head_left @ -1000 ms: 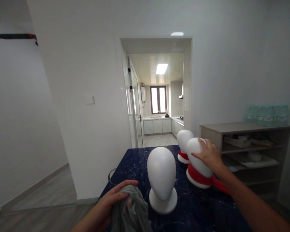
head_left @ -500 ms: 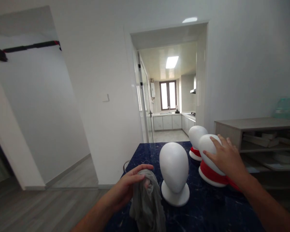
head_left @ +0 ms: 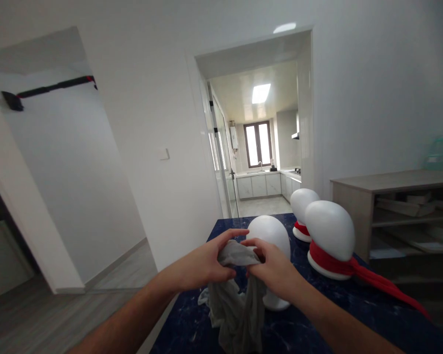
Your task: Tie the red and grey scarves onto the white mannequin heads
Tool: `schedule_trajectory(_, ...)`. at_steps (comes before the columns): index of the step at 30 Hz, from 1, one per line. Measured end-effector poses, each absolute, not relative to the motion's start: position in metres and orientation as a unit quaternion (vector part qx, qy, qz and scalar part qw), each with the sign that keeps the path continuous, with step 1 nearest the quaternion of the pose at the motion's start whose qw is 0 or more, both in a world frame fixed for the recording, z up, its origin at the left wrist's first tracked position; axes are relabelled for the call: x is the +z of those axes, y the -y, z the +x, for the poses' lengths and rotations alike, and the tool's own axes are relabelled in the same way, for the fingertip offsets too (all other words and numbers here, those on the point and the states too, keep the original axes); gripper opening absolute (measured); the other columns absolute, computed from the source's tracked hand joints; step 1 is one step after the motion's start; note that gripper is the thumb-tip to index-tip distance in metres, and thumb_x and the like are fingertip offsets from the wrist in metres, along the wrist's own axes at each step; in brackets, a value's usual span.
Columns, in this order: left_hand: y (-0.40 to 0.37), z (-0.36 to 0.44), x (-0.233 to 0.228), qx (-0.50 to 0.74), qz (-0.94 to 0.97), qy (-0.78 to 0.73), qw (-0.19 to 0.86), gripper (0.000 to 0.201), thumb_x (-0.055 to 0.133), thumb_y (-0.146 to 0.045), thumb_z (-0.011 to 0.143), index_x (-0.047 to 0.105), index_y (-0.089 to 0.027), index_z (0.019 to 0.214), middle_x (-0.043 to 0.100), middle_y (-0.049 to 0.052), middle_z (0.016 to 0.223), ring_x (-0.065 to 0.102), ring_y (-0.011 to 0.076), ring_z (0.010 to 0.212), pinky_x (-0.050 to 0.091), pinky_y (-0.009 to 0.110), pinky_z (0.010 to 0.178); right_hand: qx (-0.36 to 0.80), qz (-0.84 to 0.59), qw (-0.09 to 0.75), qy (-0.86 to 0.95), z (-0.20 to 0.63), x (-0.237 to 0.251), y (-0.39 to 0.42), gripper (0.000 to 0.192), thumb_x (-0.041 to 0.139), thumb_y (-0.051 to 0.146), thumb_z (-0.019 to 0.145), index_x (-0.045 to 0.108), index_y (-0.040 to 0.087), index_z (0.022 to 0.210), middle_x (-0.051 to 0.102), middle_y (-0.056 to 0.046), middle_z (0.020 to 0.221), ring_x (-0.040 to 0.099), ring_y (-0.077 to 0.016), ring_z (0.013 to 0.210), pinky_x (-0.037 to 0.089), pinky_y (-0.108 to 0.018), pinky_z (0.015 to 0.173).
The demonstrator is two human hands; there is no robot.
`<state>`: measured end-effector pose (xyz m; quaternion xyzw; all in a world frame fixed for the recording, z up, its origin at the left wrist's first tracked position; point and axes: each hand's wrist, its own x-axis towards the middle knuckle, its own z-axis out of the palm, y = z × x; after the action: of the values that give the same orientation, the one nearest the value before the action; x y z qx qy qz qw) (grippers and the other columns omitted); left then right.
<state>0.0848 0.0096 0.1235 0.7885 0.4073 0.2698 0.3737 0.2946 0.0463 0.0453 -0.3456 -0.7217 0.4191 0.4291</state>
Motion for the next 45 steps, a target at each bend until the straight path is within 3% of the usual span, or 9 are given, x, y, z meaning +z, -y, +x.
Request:
schedule_trajectory(4, -0.01, 0.072, 0.132, 0.259, 0.85, -0.432, 0.154, 0.074, 0.06, -0.006, 0.076, 0.061, -0.03, 0.146, 0.073, 0.006, 0.126, 0.068, 0.0294, 0.105, 0.048, 0.037, 0.094, 0.473, -0.323, 0.401, 0.715, 0.302, 0.061, -0.047, 0.011, 0.055, 0.016, 0.082, 0.064, 0.022, 0.079, 0.059, 0.005, 0.057, 0.062, -0.015, 0.055, 0.049, -0.025, 0.056)
schedule_trajectory(10, -0.024, 0.058, 0.161, 0.172, 0.833, -0.519, -0.089, 0.041, 0.054, -0.006, 0.081, 0.073, -0.024, 0.112, 0.075, 0.009, 0.105, 0.068, 0.0259, 0.09, 0.045, 0.035, 0.084, 0.377, -0.333, 0.397, 0.767, 0.326, 0.077, -0.045, 0.016, 0.062, 0.034, 0.094, 0.062, 0.022, 0.082, 0.053, 0.006, 0.062, 0.05, -0.0099, 0.048, 0.033, -0.021, 0.044)
schedule_trajectory(20, -0.033, 0.051, 0.184, 0.165, 0.797, -0.572, -0.105, 0.038, 0.046, -0.008, 0.079, 0.072, -0.023, 0.101, 0.076, 0.008, 0.099, 0.067, 0.0255, 0.089, 0.042, 0.032, 0.076, 0.42, -0.317, 0.39, 0.756, 0.364, 0.092, -0.051, 0.025, 0.067, 0.047, 0.096, 0.065, 0.022, 0.092, 0.048, 0.008, 0.058, 0.05, -0.0107, 0.05, 0.037, -0.022, 0.048)
schedule_trajectory(23, -0.032, 0.053, 0.189, 0.206, 0.809, -0.551, -0.018, 0.038, 0.047, -0.008, 0.078, 0.075, -0.022, 0.1, 0.077, 0.006, 0.099, 0.068, 0.0252, 0.092, 0.044, 0.033, 0.079, 0.447, -0.297, 0.394, 0.746, 0.362, 0.088, -0.052, 0.024, 0.068, 0.045, 0.095, 0.064, 0.022, 0.092, 0.046, 0.009, 0.056, 0.048, -0.01, 0.05, 0.041, -0.022, 0.05)
schedule_trajectory(28, -0.032, 0.051, 0.193, 0.157, 0.806, -0.461, 0.336, 0.017, 0.067, -0.023, 0.083, 0.075, -0.021, 0.098, 0.077, 0.003, 0.09, 0.07, 0.0227, 0.083, 0.052, 0.033, 0.079, 0.514, -0.241, 0.444, 0.694, 0.356, 0.088, -0.057, 0.026, 0.067, 0.046, 0.096, 0.065, 0.02, 0.099, 0.039, 0.012, 0.05, 0.035, -0.0086, 0.046, 0.051, -0.024, 0.056)
schedule_trajectory(33, -0.036, 0.073, 0.161, 0.105, 0.732, -0.35, 0.575, 0.068, 0.092, -0.043, 0.071, 0.066, -0.021, 0.13, 0.078, 0.005, 0.1, 0.071, 0.0202, 0.082, 0.058, 0.031, 0.075, 0.529, -0.212, 0.461, 0.681, 0.329, 0.1, -0.051, 0.026, 0.069, 0.045, 0.095, 0.066, 0.02, 0.098, 0.039, 0.012, 0.05, 0.034, -0.0076, 0.043, 0.051, -0.023, 0.051)
schedule_trajectory(37, -0.029, 0.098, 0.148, 0.07, 0.704, -0.291, 0.644, 0.036, 0.084, -0.05, 0.082, 0.073, -0.017, 0.094, 0.056, -0.007, 0.054, 0.05, 0.0102, 0.046, 0.061, 0.033, 0.066, 0.5, -0.236, 0.467, 0.69, 0.32, 0.101, -0.044, 0.029, 0.077, 0.044, 0.088, 0.067, 0.02, 0.1, 0.055, 0.009, 0.061, 0.047, -0.0074, 0.046, 0.047, -0.019, 0.045)
schedule_trajectory(40, -0.023, 0.109, 0.161, 0.139, 0.696, -0.247, 0.66, 0.03, 0.072, -0.044, 0.095, 0.07, -0.016, 0.083, 0.041, -0.01, 0.045, 0.035, 0.0063, 0.039, 0.064, 0.032, 0.065, 0.584, -0.192, 0.377, 0.693, 0.325, 0.086, -0.046, 0.043, 0.085, 0.042, 0.081, 0.066, 0.021, 0.113, 0.061, 0.007, 0.076, 0.046, -0.0048, 0.045, 0.045, -0.017, 0.041)
schedule_trajectory(45, -0.026, 0.127, 0.19, 0.368, 0.621, -0.165, 0.672, 0.023, 0.068, -0.033, 0.097, 0.071, -0.018, 0.114, 0.059, -0.003, 0.078, 0.045, 0.005, 0.05, 0.061, 0.021, 0.056, 0.681, -0.09, 0.15, 0.711, 0.305, 0.041, -0.052, 0.042, 0.095, 0.038, 0.068, 0.072, 0.014, 0.094, 0.063, 0.005, 0.073, 0.046, -0.0042, 0.048, 0.037, -0.015, 0.039)
